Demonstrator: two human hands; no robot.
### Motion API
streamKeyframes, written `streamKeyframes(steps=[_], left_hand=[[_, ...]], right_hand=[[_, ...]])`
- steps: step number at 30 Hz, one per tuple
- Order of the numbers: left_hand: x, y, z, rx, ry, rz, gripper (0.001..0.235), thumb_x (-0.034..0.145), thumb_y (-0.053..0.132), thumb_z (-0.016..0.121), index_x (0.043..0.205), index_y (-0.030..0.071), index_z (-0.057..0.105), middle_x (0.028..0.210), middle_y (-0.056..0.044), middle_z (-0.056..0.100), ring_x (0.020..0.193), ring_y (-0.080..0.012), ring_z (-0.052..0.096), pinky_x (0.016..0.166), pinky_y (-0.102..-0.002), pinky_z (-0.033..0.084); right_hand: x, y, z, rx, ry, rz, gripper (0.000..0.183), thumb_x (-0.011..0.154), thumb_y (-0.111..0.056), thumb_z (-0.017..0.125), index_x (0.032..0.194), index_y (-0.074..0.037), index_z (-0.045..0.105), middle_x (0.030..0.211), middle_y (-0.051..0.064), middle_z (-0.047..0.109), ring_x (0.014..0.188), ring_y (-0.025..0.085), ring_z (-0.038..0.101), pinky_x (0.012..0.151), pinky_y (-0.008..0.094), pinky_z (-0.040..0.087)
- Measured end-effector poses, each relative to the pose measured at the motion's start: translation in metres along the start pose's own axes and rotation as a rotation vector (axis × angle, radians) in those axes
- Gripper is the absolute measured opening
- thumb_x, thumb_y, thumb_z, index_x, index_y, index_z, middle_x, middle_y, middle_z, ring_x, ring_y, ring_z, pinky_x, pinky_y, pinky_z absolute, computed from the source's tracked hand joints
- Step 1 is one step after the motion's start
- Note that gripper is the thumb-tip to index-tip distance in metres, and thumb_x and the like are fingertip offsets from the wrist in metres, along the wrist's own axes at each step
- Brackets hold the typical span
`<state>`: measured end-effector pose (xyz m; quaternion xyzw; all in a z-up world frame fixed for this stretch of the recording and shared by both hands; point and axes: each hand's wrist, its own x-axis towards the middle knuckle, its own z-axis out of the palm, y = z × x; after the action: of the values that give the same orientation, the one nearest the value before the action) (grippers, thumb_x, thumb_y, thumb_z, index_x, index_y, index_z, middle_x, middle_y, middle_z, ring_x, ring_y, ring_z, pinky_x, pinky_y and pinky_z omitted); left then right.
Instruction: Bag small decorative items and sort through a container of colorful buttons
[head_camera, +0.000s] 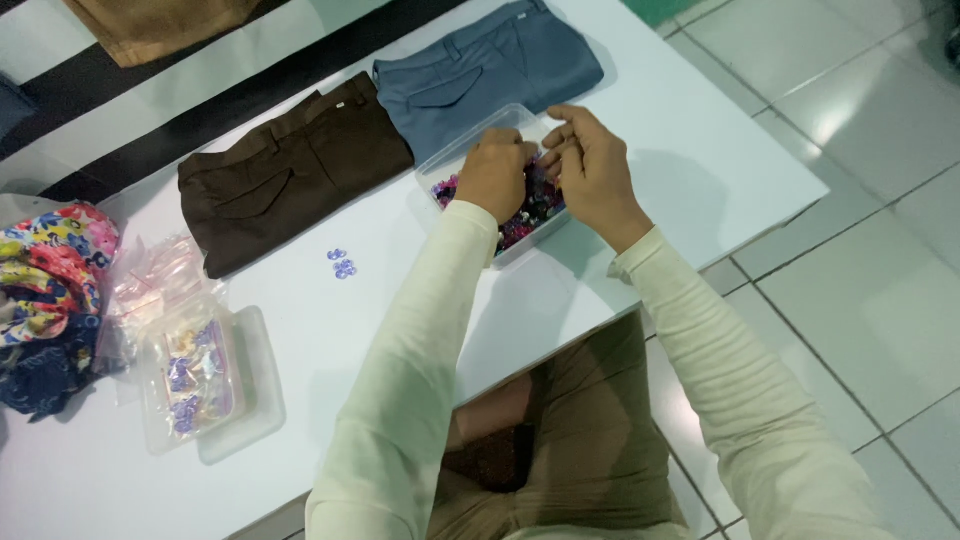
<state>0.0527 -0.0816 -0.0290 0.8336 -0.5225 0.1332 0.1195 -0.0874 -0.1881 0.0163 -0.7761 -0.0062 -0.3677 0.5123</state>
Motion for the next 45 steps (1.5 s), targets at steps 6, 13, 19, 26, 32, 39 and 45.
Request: streamKeyframes(steps=[6,13,19,26,32,39,45], left_hand=[[0.0,-0.012,0.023,0.117,0.021,-0.071,0.014,0.086,0.018,0.068,0.088,0.019,0.082,0.095,-0.01,0.068,0.1,-0.0321,0.063,0.086,-0.051,0.056],[-0.01,-0.007,-0.017,0.259,-0.003,-0.14,0.009,0.084,0.015,0.07,0.083,0.011,0.079,0.093,-0.012,0.068,0.097,-0.0316,0.063,0.082,-0.05,0.055],[0.005,0.003,0.006,0.093,0.076,-0.072,0.006,0.078,0.015,0.077,0.083,0.011,0.079,0.085,-0.012,0.065,0.09,-0.0332,0.064,0.077,-0.05,0.056],[0.006,-0.012,0.0,0.168,-0.052,-0.067,0.013,0.08,0.01,0.068,0.08,0.016,0.079,0.076,-0.009,0.069,0.086,-0.0331,0.068,0.079,-0.049,0.052],[-0.016,-0.018,-0.047,-0.028,-0.08,-0.156,0.02,0.086,0.006,0.07,0.096,0.018,0.082,0.084,-0.01,0.076,0.085,-0.0346,0.074,0.078,-0.047,0.057],[-0.039,-0.006,-0.087,-0.522,0.003,-0.144,0.031,0.093,-0.006,0.056,0.115,0.003,0.076,0.103,-0.02,0.077,0.102,-0.0435,0.072,0.09,-0.052,0.058],[-0.056,-0.008,-0.099,-0.653,0.061,-0.156,0.032,0.094,-0.008,0.054,0.117,0.001,0.075,0.106,-0.022,0.076,0.106,-0.0454,0.069,0.093,-0.052,0.057]], right_hand=[[-0.003,-0.006,0.0,0.009,-0.004,0.013,0.042,0.095,0.016,0.032,0.129,0.014,0.057,0.094,0.029,0.066,0.081,0.033,0.073,0.064,0.042,0.066],[-0.004,-0.006,0.001,0.034,0.021,0.014,0.038,0.097,0.014,0.033,0.127,0.012,0.058,0.093,0.026,0.066,0.082,0.03,0.072,0.065,0.038,0.065],[-0.003,-0.008,0.002,0.012,0.016,-0.013,0.038,0.099,0.013,0.034,0.126,0.013,0.059,0.092,0.029,0.065,0.081,0.034,0.072,0.062,0.042,0.063],[-0.004,-0.008,0.002,-0.049,0.028,-0.02,0.036,0.096,0.014,0.035,0.121,0.014,0.061,0.091,0.029,0.066,0.078,0.033,0.073,0.061,0.042,0.064],[-0.005,-0.014,0.003,-0.11,0.0,-0.025,0.033,0.095,0.013,0.04,0.117,0.012,0.064,0.091,0.025,0.066,0.08,0.03,0.073,0.06,0.038,0.063],[0.003,-0.022,-0.003,-0.352,-0.22,-0.004,0.027,0.092,0.014,0.055,0.115,0.01,0.069,0.099,0.025,0.065,0.087,0.041,0.072,0.062,0.043,0.062],[0.016,-0.049,0.014,-0.517,-0.59,0.186,0.028,0.086,-0.022,0.079,0.103,0.0,0.076,0.099,0.023,0.068,0.096,0.05,0.068,0.075,0.059,0.055]])
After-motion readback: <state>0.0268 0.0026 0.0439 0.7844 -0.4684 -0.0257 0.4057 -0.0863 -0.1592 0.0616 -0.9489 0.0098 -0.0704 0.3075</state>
